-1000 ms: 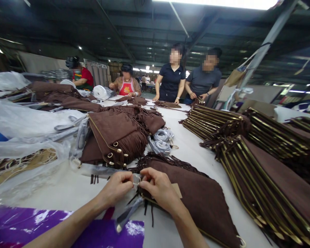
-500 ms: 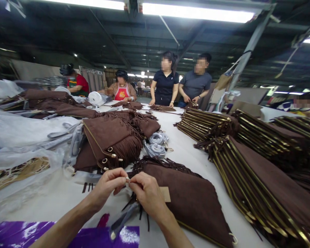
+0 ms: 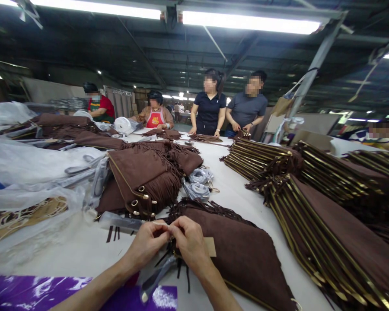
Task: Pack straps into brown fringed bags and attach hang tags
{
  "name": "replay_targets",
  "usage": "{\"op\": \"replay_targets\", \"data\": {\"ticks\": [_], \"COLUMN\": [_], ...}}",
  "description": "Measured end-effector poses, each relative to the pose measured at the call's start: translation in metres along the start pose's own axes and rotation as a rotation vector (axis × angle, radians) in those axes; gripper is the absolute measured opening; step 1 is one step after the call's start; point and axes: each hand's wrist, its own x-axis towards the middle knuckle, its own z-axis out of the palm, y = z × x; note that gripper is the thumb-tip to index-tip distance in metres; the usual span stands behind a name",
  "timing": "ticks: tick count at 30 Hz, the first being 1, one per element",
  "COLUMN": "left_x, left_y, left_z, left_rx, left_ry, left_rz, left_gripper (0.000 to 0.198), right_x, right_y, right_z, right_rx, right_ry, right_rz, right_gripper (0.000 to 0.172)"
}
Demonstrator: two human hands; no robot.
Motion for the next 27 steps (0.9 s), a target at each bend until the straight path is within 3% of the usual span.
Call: {"op": "replay_targets", "data": {"ticks": [9, 13, 16, 19, 23, 25, 27], "left_x": [0.001, 0.002, 0.002, 0.002, 0.001, 0.001, 0.001], "left_y": [0.0, 0.003, 0.002, 0.0, 0.0, 0.001, 0.002], "left_z": [-0.003, -0.004, -0.006, -0.007, -0.009, -0.011, -0.013], "left_rx": [-0.008, -0.165, -0.354, -0.562, -0.74, -0.793, -0.852], "left_ry": [0.023, -0.008, -0.068, -0.101, -0.093, -0.084, -0.084], "left_rz": [-0.032, -0.057, -0.19, -0.35, -0.42, -0.424, -0.422], "left_gripper": [0.015, 0.013, 0.013, 0.013, 0.016, 0.018, 0.02], "right_x": [0.0, 0.001, 0.0, -0.002, -0.01, -0.016, -0.023], "right_y": [0.003, 0.001, -0.003, -0.009, -0.013, -0.011, -0.007], "right_z": [-0.002, -0.002, -0.005, -0.016, -0.041, -0.053, -0.062], "right_rx": [-0.108, -0.162, -0.201, -0.201, -0.25, -0.268, -0.294], "right_ry": [-0.013, -0.001, -0.027, -0.068, -0.059, -0.167, -0.276], "right_rz": [-0.043, -0.091, -0.115, -0.111, -0.172, -0.129, -0.064], "right_gripper": [0.022, 0.021, 0.016, 0.013, 0.012, 0.009, 0.021]}}
